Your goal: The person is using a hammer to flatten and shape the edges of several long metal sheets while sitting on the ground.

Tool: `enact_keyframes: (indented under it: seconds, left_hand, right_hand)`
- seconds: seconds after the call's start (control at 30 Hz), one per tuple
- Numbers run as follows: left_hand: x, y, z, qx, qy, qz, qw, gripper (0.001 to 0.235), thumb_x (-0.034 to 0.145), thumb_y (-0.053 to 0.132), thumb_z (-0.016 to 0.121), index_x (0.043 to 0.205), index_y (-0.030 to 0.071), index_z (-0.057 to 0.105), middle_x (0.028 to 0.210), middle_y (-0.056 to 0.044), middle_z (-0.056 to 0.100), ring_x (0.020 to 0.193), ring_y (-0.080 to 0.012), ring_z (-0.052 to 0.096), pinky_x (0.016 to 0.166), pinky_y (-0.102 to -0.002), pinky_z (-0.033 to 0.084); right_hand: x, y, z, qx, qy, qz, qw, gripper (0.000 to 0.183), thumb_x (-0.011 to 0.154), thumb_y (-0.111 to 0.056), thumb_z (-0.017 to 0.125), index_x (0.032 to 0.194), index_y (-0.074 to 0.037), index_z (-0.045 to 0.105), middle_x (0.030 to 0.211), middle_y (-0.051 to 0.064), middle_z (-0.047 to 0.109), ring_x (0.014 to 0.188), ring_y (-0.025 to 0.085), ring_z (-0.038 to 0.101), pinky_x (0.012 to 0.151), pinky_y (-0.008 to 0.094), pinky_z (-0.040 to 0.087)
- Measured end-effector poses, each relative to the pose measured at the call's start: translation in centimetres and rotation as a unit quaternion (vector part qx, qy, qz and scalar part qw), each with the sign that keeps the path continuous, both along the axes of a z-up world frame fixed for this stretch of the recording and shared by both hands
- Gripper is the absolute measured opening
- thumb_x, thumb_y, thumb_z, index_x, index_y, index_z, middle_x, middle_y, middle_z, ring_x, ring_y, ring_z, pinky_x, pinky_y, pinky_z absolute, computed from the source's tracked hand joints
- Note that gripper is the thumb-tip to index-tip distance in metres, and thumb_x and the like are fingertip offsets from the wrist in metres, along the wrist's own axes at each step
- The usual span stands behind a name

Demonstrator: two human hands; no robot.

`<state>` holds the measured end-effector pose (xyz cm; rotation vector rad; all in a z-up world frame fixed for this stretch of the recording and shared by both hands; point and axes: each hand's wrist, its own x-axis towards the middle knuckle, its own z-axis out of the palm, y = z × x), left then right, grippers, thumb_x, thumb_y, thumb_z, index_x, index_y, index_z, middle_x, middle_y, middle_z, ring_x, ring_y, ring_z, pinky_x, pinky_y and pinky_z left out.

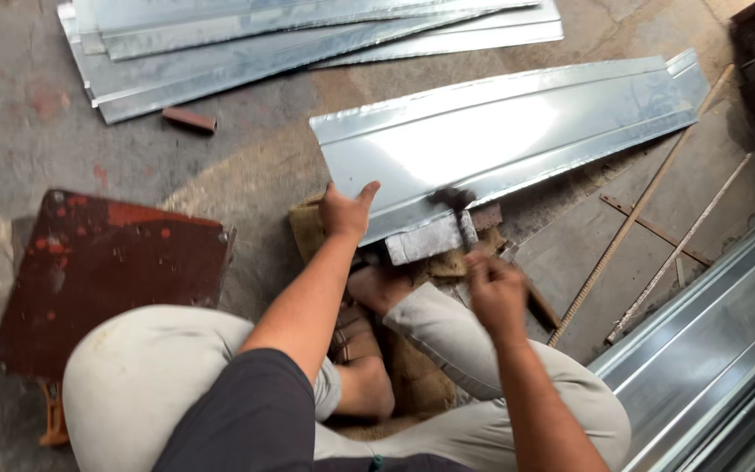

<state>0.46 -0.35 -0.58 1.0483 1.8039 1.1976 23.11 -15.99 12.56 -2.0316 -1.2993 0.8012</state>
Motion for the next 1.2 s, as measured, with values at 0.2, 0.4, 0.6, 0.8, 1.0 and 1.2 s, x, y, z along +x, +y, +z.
enact_keyframes:
  seconds: [0.2, 0.4, 0.6, 0.8, 1.0, 1.2]
  left_hand:
    - [0.1, -0.4, 0.4, -0.019, 0.014, 0.003, 1.000, 0.071, 0.071, 0.056, 0.087, 0.105, -0.002, 0.066, 0.099, -0.019, 0.076, 0.089, -0.0348, 0.075, 0.078, -0.044, 0.059]
    - [0.1, -0.9, 0.5, -0.033, 0.034, 0.001, 0.999, 0.074, 0.070, 0.060, 0.088, 0.105, -0.001, 0.066, 0.095, -0.018, 0.077, 0.088, -0.0343, 0.075, 0.079, -0.043, 0.060]
    - [0.0, -0.6, 0.3, -0.033, 0.019, -0.004, 0.999, 0.077, 0.071, 0.064, 0.084, 0.107, -0.002, 0.064, 0.094, -0.018, 0.076, 0.088, -0.0326, 0.076, 0.078, -0.041, 0.061]
    - [0.0, -0.5, 0.4, -0.062, 0.046, -0.004, 0.997, 0.080, 0.070, 0.064, 0.085, 0.108, -0.003, 0.063, 0.095, -0.019, 0.075, 0.088, -0.0338, 0.075, 0.077, -0.043, 0.060]
    - [0.0, -0.5, 0.4, -0.038, 0.021, 0.005, 0.999, 0.072, 0.071, 0.059, 0.086, 0.107, 0.000, 0.066, 0.097, -0.017, 0.077, 0.089, -0.0337, 0.075, 0.080, -0.043, 0.060]
    - [-0.1, -0.7, 0.6, -0.034, 0.021, 0.004, 0.999, 0.071, 0.072, 0.057, 0.088, 0.105, -0.001, 0.065, 0.099, -0.020, 0.075, 0.092, -0.0362, 0.074, 0.080, -0.045, 0.059]
  right_hand:
    - [3.9, 1.0, 9.8, 0.508, 0.203, 0.114, 0.829, 0.016, 0.118, -0.023, 0.061, 0.112, -0.008, 0.061, 0.091, 0.012, 0.069, 0.064, 0.015, 0.061, 0.050, 0.024, 0.047]
    - [-0.6, -0.6, -1.2, 0.439, 0.026, 0.101, 0.892, 0.020, 0.111, -0.026, 0.059, 0.107, -0.010, 0.070, 0.082, 0.011, 0.068, 0.064, 0.014, 0.059, 0.053, 0.026, 0.046]
    - [-0.6, -0.8, 1.8, 0.171, 0.079, 0.086, 0.978, 0.036, 0.114, -0.031, 0.057, 0.092, -0.005, 0.069, 0.072, 0.009, 0.062, 0.059, 0.011, 0.056, 0.050, 0.026, 0.043]
    - [-0.1, -0.2, 6.7, 0.492, 0.256, 0.108, 0.825, 0.029, 0.111, -0.033, 0.056, 0.116, -0.006, 0.063, 0.087, 0.009, 0.066, 0.062, 0.011, 0.057, 0.049, 0.026, 0.044]
    - [-2.9, -1.4, -3.2, 0.182, -0.006, 0.102, 0.978, 0.022, 0.105, -0.020, 0.061, 0.118, -0.006, 0.073, 0.083, 0.007, 0.073, 0.066, 0.014, 0.059, 0.056, 0.028, 0.045]
    - [2.2, -0.6, 5.6, 0.322, -0.044, 0.056, 0.944, 0.024, 0.113, -0.025, 0.057, 0.103, -0.007, 0.069, 0.082, 0.003, 0.069, 0.069, 0.008, 0.065, 0.058, 0.023, 0.051]
